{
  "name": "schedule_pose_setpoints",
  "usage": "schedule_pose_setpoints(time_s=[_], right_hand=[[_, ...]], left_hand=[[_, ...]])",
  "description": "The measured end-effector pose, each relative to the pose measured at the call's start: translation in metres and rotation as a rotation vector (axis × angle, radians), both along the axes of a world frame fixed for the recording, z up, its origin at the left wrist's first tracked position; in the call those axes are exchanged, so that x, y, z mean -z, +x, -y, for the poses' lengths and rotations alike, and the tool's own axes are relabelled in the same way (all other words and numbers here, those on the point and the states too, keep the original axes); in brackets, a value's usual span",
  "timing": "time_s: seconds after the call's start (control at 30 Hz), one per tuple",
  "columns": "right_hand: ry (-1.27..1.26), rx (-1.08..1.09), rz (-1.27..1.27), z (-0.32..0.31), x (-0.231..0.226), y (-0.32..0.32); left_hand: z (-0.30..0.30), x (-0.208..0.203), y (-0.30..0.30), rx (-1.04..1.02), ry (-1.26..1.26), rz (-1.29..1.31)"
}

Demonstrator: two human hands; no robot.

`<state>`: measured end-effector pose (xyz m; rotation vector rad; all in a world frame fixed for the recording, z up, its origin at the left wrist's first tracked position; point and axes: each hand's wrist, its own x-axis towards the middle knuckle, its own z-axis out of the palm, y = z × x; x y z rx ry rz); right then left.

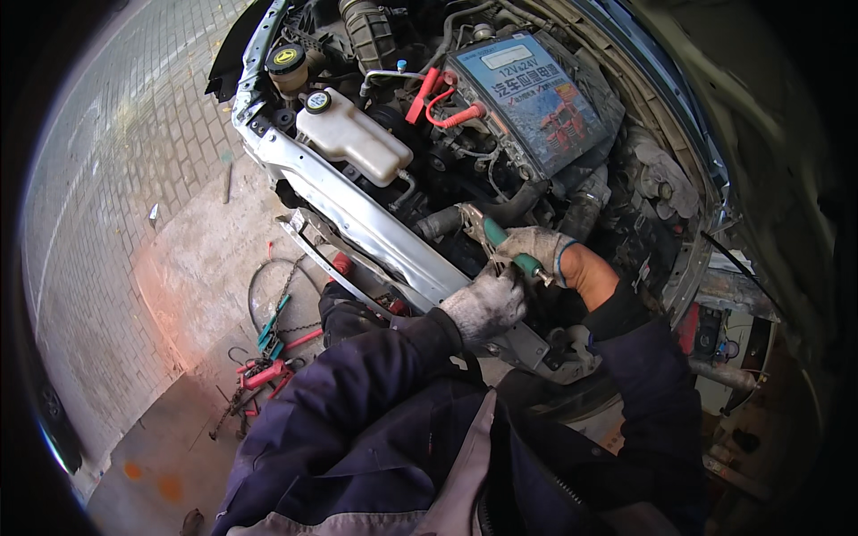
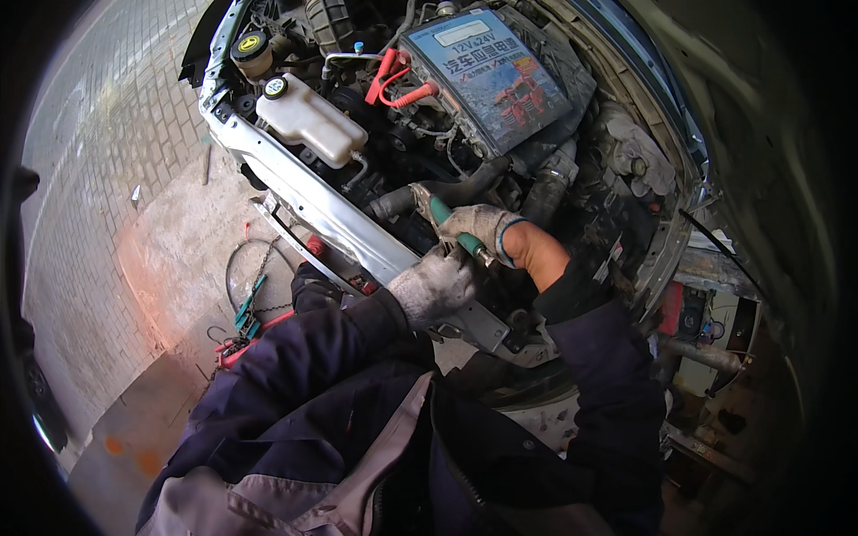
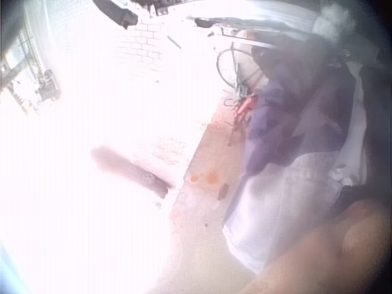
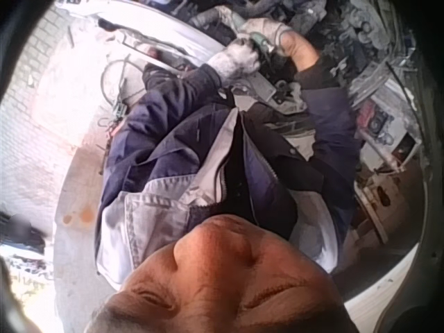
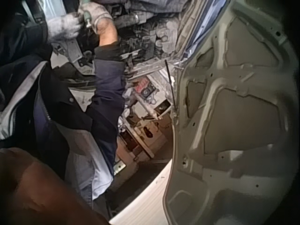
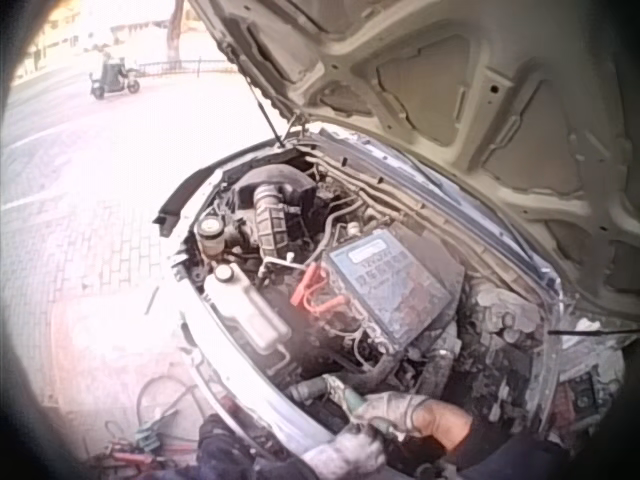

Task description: The person uses pliers to loosen and remove a hose clamp from a black rubber hose in the engine bay, then retrieves a headlight assembly and positions it into the front of the vehicle. The task ends with the headlight being aligned but not fully secured.

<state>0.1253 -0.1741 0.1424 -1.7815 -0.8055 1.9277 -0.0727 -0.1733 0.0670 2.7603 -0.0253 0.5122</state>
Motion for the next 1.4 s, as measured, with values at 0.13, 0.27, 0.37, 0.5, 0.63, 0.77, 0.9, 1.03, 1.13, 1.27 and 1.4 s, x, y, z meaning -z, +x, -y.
schedule_pose_setpoints(time_s=[0.13, 0.27, 0.37, 0.5, 0.63, 0.77, 0.9, 1.03, 1.13, 1.27, 1.4], right_hand=[[-0.057, -0.247, 0.276, -0.022, -0.02, 0.007], [-0.166, -0.318, 0.413, -0.037, -0.039, -0.005], [-0.072, -0.66, 0.617, -0.052, -0.055, -0.01], [-0.137, -0.86, 0.787, -0.065, -0.067, -0.013], [0.034, -0.938, 0.883, -0.068, -0.061, -0.012], [0.091, -0.975, 0.916, -0.071, -0.054, -0.011], [0.076, -1.025, 0.939, -0.072, -0.054, -0.01], [0.026, -0.863, 0.875, -0.056, -0.055, -0.008], [0.018, -0.759, 0.903, -0.038, -0.049, -0.007], [0.02, -0.678, 0.851, -0.035, -0.044, 0.004], [0.125, -0.772, 0.949, -0.033, -0.045, 0.007]], left_hand=[[0.001, 0.017, 0.004, -0.03, 0.003, 0.119], [-0.002, 0.024, 0.005, 0.023, -0.039, 0.16], [-0.002, 0.018, 0.004, 0.026, -0.145, 0.162], [-0.002, 0.005, 0.004, 0.032, -0.156, 0.12], [-0.004, -0.008, 0.009, 0.016, -0.163, 0.077], [-0.004, -0.013, 0.014, 0.015, -0.227, 0.003], [-0.001, -0.006, 0.018, -0.023, -0.179, 0.108], [0.001, 0.01, 0.019, -0.006, -0.133, 0.153], [0.002, 0.016, 0.019, 0.01, -0.132, 0.14], [0.002, 0.012, 0.022, 0.015, -0.154, 0.047], [0.001, 0.011, 0.026, 0.027, -0.174, 0.053]])
